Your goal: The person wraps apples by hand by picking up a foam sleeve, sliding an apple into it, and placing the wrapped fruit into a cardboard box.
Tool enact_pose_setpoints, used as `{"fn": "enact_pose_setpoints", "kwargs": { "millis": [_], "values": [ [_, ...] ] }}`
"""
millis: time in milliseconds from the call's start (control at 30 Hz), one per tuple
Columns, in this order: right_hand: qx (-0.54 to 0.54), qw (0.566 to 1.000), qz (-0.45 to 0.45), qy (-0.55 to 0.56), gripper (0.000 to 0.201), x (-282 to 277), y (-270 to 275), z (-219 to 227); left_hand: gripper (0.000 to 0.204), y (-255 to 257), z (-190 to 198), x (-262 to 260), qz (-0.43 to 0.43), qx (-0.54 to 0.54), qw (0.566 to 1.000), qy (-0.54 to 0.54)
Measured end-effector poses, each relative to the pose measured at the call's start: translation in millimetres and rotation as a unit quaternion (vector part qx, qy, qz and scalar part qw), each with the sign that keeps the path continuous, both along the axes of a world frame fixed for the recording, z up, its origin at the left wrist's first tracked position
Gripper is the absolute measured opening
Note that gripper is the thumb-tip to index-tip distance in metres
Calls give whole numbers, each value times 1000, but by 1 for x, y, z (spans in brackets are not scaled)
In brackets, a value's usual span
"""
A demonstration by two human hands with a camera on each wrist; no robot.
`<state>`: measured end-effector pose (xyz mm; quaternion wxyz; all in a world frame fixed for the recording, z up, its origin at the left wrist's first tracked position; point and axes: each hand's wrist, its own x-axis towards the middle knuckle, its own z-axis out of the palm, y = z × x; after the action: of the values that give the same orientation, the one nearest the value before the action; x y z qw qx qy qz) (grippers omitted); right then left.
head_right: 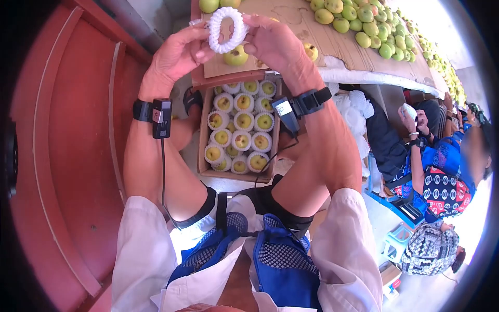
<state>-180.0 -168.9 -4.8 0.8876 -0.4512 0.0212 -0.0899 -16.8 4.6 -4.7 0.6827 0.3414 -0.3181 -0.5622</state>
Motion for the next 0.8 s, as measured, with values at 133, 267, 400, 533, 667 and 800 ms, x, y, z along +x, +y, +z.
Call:
{"fn": "enact_pose_setpoints", "kwargs": {
  "millis": [133,267,400,533,667,800],
  "values": [
    [-45,996,48,57,32,-10,1,3,24,3,-1,-3,0,21,1000,-11],
    [-53,998,12,36,30,-9,-3,-6,21,3,-5,-2,-6,13,1000,-27],
    [15,1000,4,10,20,-7,-9,-14,22,3,-15,1,-11,31,999,-21],
    [-3,997,-44,57,11,-8,-7,-22,24,6,-23,3,2,75,997,8],
    [-18,994,-51,92,10,-5,-1,-27,25,6,-21,-1,17,77,996,51],
    [-35,986,-102,130,15,-7,12,-18,24,5,-26,-1,31,95,994,47]
  ]
}}
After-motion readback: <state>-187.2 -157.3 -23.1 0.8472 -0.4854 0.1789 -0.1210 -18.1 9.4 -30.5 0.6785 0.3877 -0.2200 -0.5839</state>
